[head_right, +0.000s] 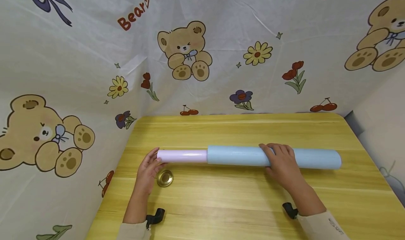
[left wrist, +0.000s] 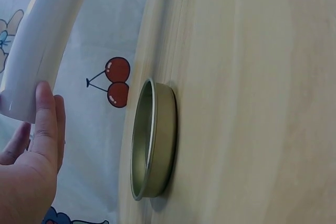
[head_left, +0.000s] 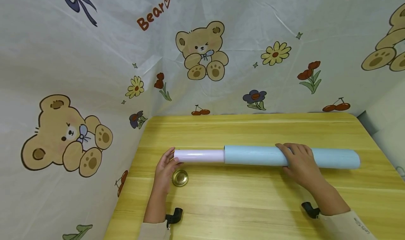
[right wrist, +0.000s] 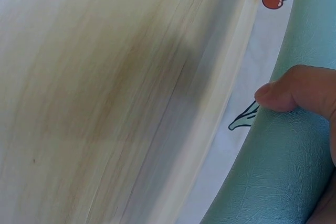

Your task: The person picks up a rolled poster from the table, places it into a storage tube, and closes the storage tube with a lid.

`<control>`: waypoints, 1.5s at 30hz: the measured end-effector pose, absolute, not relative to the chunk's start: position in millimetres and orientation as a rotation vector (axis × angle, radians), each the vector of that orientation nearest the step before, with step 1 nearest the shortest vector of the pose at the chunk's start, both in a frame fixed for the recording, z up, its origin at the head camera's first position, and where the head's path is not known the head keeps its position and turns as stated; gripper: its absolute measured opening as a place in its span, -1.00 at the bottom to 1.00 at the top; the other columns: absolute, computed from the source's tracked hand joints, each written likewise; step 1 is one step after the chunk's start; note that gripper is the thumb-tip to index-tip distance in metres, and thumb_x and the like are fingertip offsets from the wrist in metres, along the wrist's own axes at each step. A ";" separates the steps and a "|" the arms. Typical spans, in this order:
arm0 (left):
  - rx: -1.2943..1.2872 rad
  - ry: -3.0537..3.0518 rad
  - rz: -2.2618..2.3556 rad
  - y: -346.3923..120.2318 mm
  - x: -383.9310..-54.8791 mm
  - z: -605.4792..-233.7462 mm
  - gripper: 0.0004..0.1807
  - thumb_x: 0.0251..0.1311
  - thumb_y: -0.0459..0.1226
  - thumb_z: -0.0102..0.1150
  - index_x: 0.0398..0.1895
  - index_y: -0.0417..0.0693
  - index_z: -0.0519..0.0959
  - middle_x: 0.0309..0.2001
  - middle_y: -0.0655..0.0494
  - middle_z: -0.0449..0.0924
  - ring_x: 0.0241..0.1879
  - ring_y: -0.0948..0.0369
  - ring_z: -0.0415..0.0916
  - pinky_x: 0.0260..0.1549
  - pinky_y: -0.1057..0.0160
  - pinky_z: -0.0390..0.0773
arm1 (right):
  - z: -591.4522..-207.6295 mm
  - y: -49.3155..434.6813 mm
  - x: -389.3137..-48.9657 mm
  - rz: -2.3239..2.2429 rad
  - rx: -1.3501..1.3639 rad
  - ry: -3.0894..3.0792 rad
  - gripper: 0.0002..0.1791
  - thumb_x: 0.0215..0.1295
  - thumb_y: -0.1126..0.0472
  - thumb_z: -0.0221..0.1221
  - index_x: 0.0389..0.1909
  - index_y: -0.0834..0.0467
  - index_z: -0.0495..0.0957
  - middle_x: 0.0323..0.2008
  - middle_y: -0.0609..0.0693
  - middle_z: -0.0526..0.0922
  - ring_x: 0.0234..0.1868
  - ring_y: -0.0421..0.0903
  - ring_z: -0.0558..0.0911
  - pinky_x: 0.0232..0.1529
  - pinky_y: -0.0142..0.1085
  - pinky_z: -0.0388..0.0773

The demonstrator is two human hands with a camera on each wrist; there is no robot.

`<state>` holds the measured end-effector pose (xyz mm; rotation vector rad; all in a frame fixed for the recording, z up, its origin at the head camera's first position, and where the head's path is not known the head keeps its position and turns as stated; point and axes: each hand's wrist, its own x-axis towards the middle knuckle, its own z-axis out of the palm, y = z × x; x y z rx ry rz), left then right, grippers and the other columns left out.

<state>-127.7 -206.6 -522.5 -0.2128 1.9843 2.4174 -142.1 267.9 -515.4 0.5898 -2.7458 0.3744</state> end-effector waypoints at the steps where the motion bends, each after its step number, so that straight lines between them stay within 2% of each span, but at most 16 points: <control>1: -0.214 1.983 2.419 -206.1 -127.9 -522.6 -0.45 0.41 -0.32 0.14 0.44 -0.10 0.33 0.30 -0.04 0.39 0.07 0.15 0.61 0.30 -0.13 0.49 | -515.1 267.7 -142.2 0.375 0.589 -2.747 0.06 -0.32 0.35 0.63 0.35 0.12 0.37 0.11 0.26 0.52 0.14 0.31 0.44 0.22 0.28 0.20; 7: -0.206 1.975 2.432 -200.8 -127.8 -521.0 -0.49 0.40 -0.34 0.14 0.39 -0.20 0.37 0.30 -0.03 0.39 0.07 0.16 0.61 0.31 -0.13 0.47 | -514.5 266.9 -141.8 0.376 0.596 -2.744 0.06 -0.32 0.34 0.64 0.35 0.13 0.37 0.11 0.26 0.51 0.13 0.31 0.44 0.21 0.28 0.20; 14: -0.202 1.980 2.414 -197.5 -127.8 -520.6 -0.53 0.41 -0.34 0.14 0.35 -0.19 0.41 0.26 -0.02 0.43 0.01 0.16 0.65 0.32 -0.15 0.45 | -516.5 266.8 -140.6 0.379 0.600 -2.733 0.08 -0.35 0.34 0.64 0.35 0.12 0.37 0.10 0.25 0.52 0.13 0.31 0.45 0.21 0.28 0.21; 25: -0.183 1.981 2.423 -196.1 -127.3 -520.7 -0.54 0.42 -0.33 0.12 0.35 -0.19 0.44 0.22 0.04 0.49 0.06 0.18 0.62 0.33 -0.17 0.43 | -516.9 266.0 -141.4 0.378 0.608 -2.716 0.08 -0.36 0.34 0.64 0.35 0.12 0.38 0.10 0.25 0.52 0.12 0.31 0.46 0.20 0.28 0.22; 31: -0.206 2.005 2.388 -196.4 -127.4 -521.5 -0.54 0.41 -0.30 0.14 0.34 -0.14 0.46 0.20 0.07 0.55 0.02 0.18 0.63 0.28 -0.15 0.48 | -516.3 263.4 -139.9 0.388 0.604 -2.726 0.07 -0.33 0.35 0.63 0.35 0.11 0.38 0.10 0.26 0.52 0.12 0.32 0.45 0.20 0.29 0.21; 45: -0.188 2.045 2.328 -195.1 -126.3 -524.1 -0.53 0.41 -0.20 0.18 0.35 -0.09 0.48 0.29 -0.04 0.52 0.03 0.20 0.61 0.25 -0.12 0.50 | -516.1 257.9 -138.5 0.399 0.597 -2.731 0.07 -0.34 0.37 0.63 0.35 0.10 0.38 0.10 0.25 0.53 0.13 0.30 0.46 0.22 0.27 0.21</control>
